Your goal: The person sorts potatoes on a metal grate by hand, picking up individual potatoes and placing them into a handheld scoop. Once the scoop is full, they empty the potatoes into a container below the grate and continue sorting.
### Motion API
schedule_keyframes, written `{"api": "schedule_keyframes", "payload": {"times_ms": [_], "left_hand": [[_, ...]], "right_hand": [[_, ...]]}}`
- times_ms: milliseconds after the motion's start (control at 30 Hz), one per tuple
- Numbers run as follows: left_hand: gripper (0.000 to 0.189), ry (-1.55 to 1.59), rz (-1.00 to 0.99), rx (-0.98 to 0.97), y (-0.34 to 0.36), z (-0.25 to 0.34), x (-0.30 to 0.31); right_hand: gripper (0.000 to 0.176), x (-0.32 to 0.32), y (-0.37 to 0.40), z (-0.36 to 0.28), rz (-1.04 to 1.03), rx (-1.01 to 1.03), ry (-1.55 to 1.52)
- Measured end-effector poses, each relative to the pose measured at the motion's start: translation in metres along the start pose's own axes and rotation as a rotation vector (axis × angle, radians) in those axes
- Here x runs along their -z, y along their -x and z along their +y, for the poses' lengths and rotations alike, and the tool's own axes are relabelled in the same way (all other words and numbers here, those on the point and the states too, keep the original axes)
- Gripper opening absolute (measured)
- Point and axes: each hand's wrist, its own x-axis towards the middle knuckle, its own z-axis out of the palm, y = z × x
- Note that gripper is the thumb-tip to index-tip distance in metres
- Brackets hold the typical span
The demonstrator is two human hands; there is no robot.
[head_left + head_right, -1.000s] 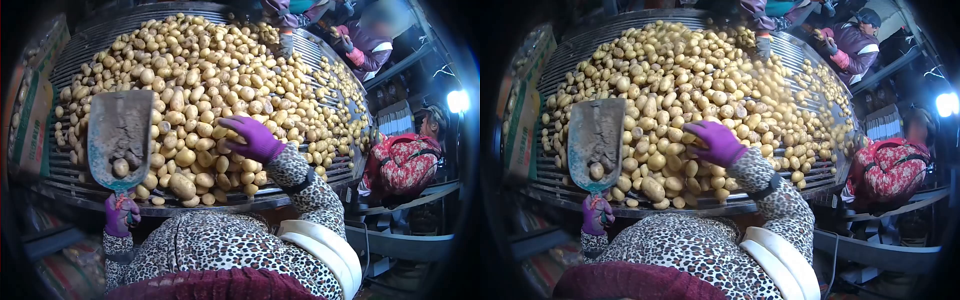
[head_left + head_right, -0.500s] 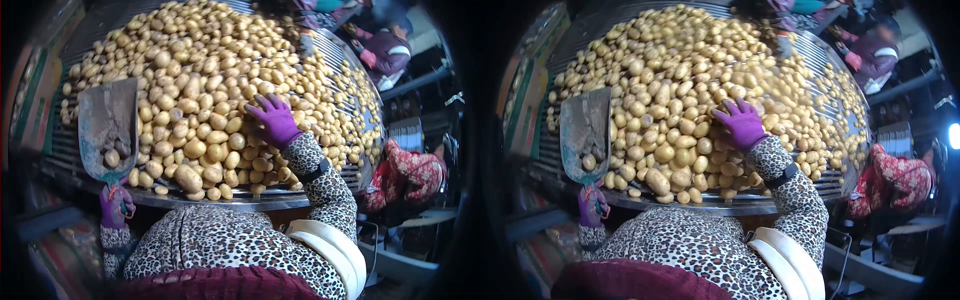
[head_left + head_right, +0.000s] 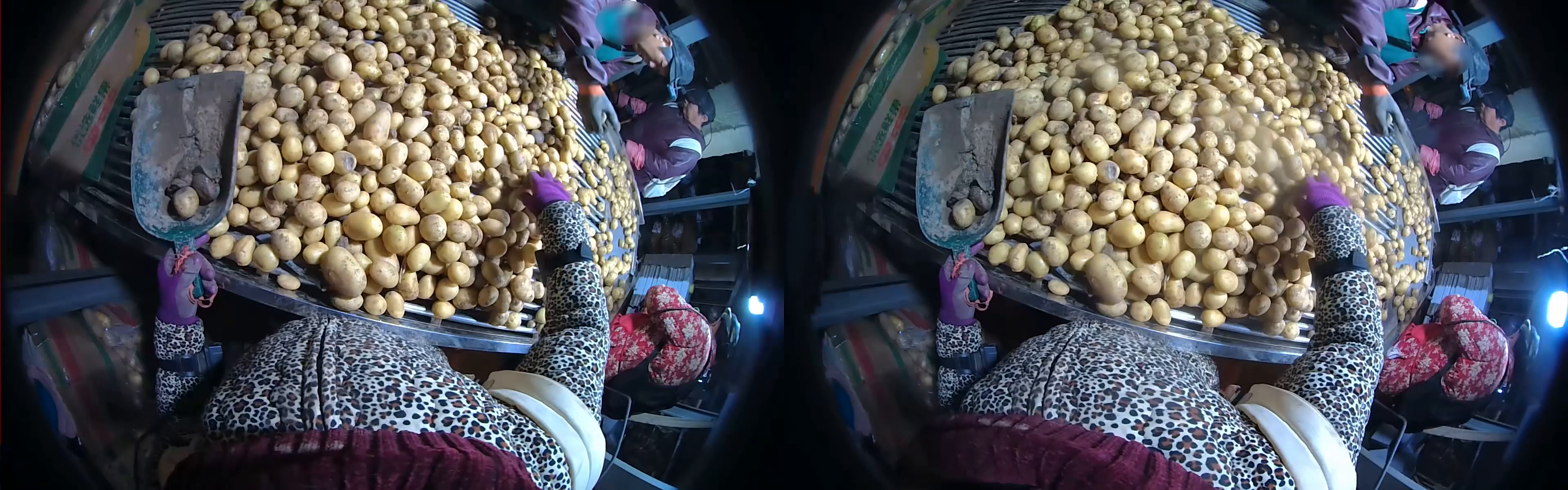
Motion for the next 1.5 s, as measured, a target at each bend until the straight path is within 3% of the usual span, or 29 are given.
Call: {"api": "schedule_keyframes", "payload": {"times_ms": [33, 100, 133, 167, 267, 300, 367, 467, 600, 700, 733, 833, 967, 1000, 1100, 1133, 1233, 1300, 1500], "left_hand": [[0.053, -0.017, -0.015, -0.01, -0.002, -0.001, 0.001], [0.054, -0.027, -0.011, 0.039, -0.003, 0.003, 0.0], [0.055, -0.037, -0.016, 0.07, -0.002, 0.008, -0.004], [0.055, -0.037, -0.023, 0.057, -0.003, 0.009, -0.006], [0.058, -0.063, -0.054, 0.016, 0.001, 0.012, -0.009], [0.058, -0.058, -0.061, 0.015, 0.0, 0.012, -0.01], [0.058, -0.051, -0.052, 0.016, 0.0, 0.011, -0.008], [0.057, -0.064, -0.036, 0.016, 0.0, 0.015, -0.01], [0.056, -0.074, -0.021, 0.035, 0.0, 0.012, -0.009], [0.055, -0.073, -0.019, 0.029, -0.002, 0.013, -0.008], [0.054, -0.067, -0.022, 0.029, -0.001, 0.012, -0.008], [0.055, -0.027, -0.048, 0.018, -0.002, 0.008, -0.003], [0.058, -0.009, -0.051, 0.025, -0.002, 0.008, -0.002], [0.058, -0.009, -0.054, 0.029, -0.002, 0.008, -0.001], [0.056, -0.011, -0.051, 0.013, -0.003, 0.006, -0.003], [0.055, -0.017, -0.044, 0.007, -0.001, 0.006, -0.002], [0.058, -0.046, -0.011, 0.034, 0.002, 0.009, -0.005], [0.065, -0.022, -0.013, 0.041, 0.001, 0.008, -0.004], [0.072, -0.007, 0.01, 0.011, 0.0, 0.007, -0.002]], "right_hand": [[0.041, 0.016, 0.003, -0.006, -0.075, -0.06, 0.058], [0.039, 0.034, 0.014, -0.038, 0.097, 0.119, -0.034], [0.039, 0.037, 0.025, -0.06, 0.33, 0.316, -0.048], [0.043, 0.035, 0.026, -0.08, 0.405, 0.476, -0.198], [0.046, 0.059, 0.028, -0.172, 0.291, 0.837, -0.227], [0.05, 0.047, 0.016, -0.201, 0.36, 0.904, -0.254], [0.057, 0.059, 0.014, -0.246, 0.334, 0.81, -0.213], [0.072, 0.085, -0.005, -0.261, 0.11, 0.773, -0.328], [0.083, 0.068, -0.016, -0.263, 0.134, 0.667, -0.278], [0.083, 0.067, -0.008, -0.244, 0.058, 0.649, -0.208], [0.08, 0.06, -0.002, -0.234, 0.139, 0.69, -0.087], [0.077, 0.043, 0.018, -0.205, 0.294, 0.666, -0.177], [0.072, 0.018, 0.032, -0.177, 0.184, 0.629, -0.153], [0.069, 0.007, 0.036, -0.169, 0.245, 0.647, -0.154], [0.065, 0.017, 0.054, -0.144, 0.173, 0.597, -0.177], [0.062, 0.01, 0.056, -0.137, 0.255, 0.629, -0.215], [0.062, 0.013, 0.066, -0.11, 0.138, 0.54, -0.268], [0.063, 0.016, 0.062, -0.086, -0.066, 0.425, -0.315], [0.058, 0.006, 0.076, -0.03, 0.027, 0.202, -0.104]]}}
